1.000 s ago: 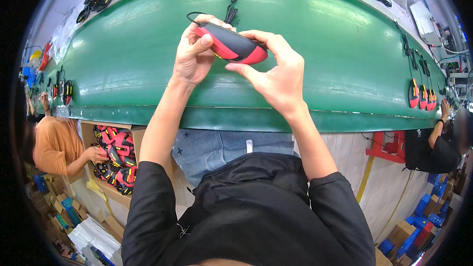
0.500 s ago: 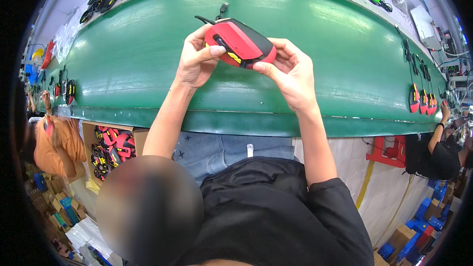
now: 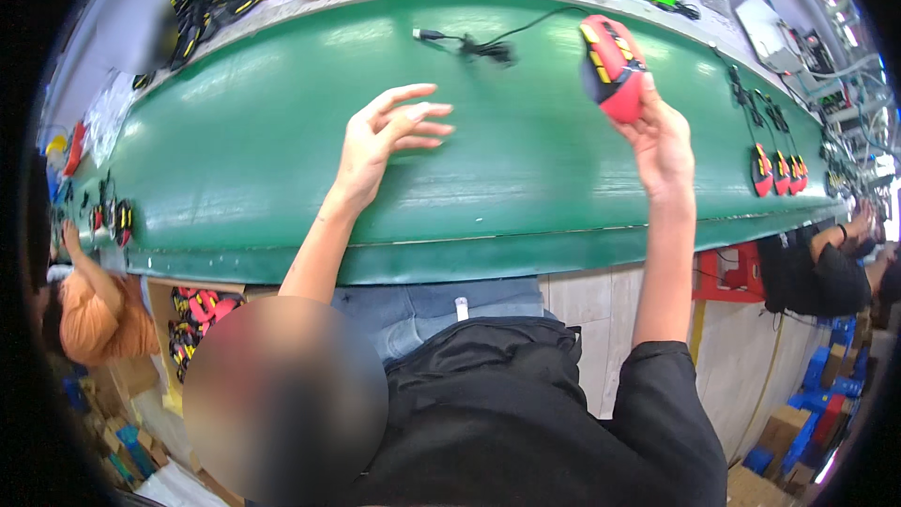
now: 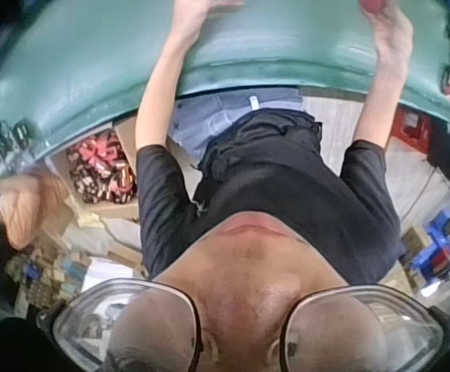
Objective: Assembling the outer casing and internal components of a computer mouse.
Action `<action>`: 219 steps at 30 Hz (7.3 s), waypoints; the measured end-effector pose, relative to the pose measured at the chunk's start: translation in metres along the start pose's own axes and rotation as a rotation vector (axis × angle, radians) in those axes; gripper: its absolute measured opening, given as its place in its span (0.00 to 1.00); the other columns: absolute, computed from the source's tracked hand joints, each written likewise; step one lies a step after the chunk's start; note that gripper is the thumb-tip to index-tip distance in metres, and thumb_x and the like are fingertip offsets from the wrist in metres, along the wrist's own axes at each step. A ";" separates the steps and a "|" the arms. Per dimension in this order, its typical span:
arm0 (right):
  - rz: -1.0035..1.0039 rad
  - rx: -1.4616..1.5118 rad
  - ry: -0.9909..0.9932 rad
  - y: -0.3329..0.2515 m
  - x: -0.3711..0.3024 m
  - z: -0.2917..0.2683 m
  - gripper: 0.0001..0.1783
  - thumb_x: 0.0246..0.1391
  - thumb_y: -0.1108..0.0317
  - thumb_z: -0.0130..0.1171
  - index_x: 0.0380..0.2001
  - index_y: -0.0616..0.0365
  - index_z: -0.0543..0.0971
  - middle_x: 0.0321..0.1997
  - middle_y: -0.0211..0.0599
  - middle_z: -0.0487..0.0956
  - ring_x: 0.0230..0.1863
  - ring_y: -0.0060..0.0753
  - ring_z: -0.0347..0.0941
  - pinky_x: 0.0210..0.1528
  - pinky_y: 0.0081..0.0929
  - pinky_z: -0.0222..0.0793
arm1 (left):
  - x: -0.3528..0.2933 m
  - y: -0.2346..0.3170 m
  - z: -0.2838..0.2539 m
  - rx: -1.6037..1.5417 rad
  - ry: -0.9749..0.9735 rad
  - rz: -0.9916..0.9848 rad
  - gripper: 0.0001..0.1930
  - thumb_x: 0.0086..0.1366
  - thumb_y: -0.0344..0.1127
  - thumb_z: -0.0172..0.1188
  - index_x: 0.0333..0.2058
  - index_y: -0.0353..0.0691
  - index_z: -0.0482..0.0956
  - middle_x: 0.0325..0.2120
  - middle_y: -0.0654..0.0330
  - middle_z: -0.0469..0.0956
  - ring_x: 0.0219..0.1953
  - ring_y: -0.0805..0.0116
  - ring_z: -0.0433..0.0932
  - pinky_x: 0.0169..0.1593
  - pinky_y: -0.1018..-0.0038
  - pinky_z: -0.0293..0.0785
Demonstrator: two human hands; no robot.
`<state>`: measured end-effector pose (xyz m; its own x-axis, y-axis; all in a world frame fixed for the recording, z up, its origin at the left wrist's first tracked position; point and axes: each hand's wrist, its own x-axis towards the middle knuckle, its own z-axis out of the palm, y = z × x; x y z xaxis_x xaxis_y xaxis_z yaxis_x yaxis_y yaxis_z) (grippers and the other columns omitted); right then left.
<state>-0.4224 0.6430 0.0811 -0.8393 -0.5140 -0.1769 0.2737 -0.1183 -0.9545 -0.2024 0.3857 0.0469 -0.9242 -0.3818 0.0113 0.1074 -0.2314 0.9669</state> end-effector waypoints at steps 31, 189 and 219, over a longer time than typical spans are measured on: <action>-0.821 -1.236 -0.315 0.081 -0.034 0.073 0.14 0.54 0.79 0.58 0.45 0.60 0.79 0.47 0.37 0.81 0.47 0.40 0.73 0.51 0.33 0.69 | -0.228 0.029 -0.189 1.215 1.210 0.092 0.11 0.61 0.33 0.60 0.42 0.38 0.80 0.38 0.54 0.82 0.42 0.60 0.80 0.48 0.68 0.75; 0.086 -0.030 -0.660 0.094 -0.064 0.175 0.22 0.49 0.82 0.64 0.28 0.53 0.59 0.31 0.42 0.79 0.33 0.25 0.75 0.38 0.24 0.73 | -0.090 -0.030 0.030 -0.229 0.801 0.247 0.19 0.75 0.41 0.44 0.43 0.28 0.75 0.36 0.46 0.81 0.35 0.65 0.82 0.39 0.72 0.82; -0.839 -0.437 -0.515 0.100 -0.067 0.172 0.13 0.42 0.83 0.62 0.33 0.61 0.75 0.33 0.38 0.83 0.33 0.33 0.80 0.37 0.26 0.74 | -0.095 -0.021 0.028 -0.485 0.690 0.291 0.24 0.62 0.21 0.60 0.55 0.33 0.64 0.47 0.44 0.75 0.46 0.53 0.80 0.44 0.61 0.83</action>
<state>-0.2585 0.5196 0.0387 -0.3546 -0.7181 0.5988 -0.5744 -0.3380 -0.7455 -0.1271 0.4520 0.0328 -0.4262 -0.9021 -0.0680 0.5911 -0.3346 0.7340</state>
